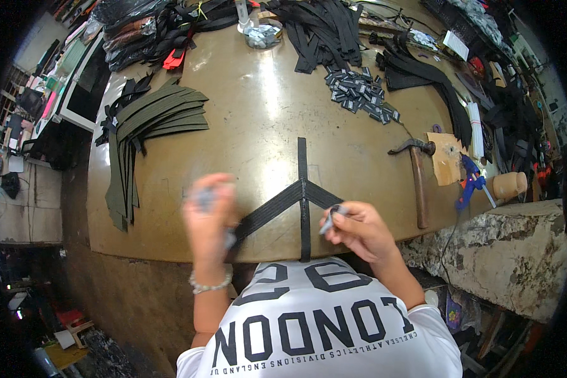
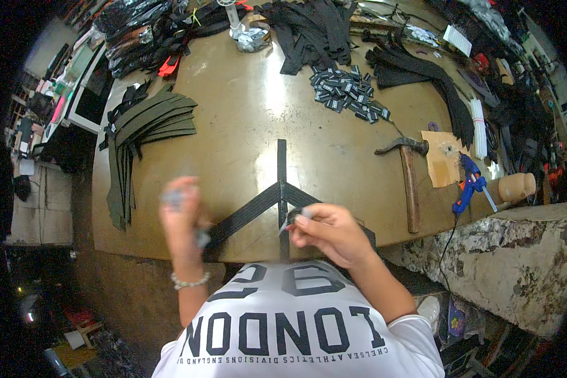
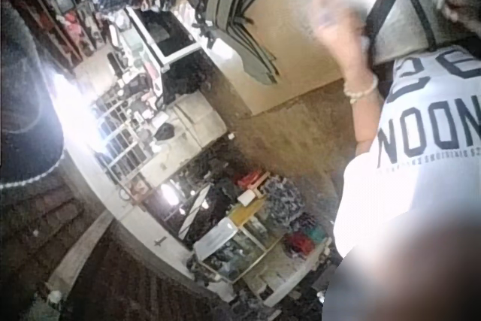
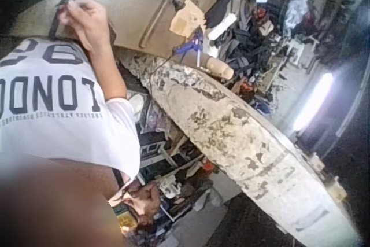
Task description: The person assembles black fabric straps by applying hot glue with a glue gun and attaching small rectangular tags to the strap ends. They repeatedly pick up straps, apply glue, press tags onto the glued areas, and place the finished pieces aside on the table.
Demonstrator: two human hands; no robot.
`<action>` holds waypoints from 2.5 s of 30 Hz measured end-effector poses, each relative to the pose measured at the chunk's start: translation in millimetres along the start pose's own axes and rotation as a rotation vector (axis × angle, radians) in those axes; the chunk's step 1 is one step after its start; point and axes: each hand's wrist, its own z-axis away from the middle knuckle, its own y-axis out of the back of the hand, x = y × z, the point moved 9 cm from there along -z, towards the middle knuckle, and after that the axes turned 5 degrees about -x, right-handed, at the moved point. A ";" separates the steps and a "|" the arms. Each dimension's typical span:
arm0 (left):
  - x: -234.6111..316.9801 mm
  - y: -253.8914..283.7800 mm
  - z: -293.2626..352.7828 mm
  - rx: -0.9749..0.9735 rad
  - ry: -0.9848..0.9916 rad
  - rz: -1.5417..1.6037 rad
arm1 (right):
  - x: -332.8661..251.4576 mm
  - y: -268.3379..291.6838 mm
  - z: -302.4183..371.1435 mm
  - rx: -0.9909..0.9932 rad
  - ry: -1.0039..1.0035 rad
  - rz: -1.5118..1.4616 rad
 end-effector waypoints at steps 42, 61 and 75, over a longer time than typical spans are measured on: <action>-26.6 -78.7 0.3 -0.203 -0.058 -0.562 | -30.3 7.7 -53.4 0.199 0.005 1.069; -36.4 -78.0 -11.6 -0.119 -0.146 -0.715 | -32.8 5.9 -74.6 0.269 0.178 1.443; -42.1 -83.7 -6.7 -0.184 -0.178 -0.727 | 5.0 -6.5 -32.7 0.166 -0.121 1.485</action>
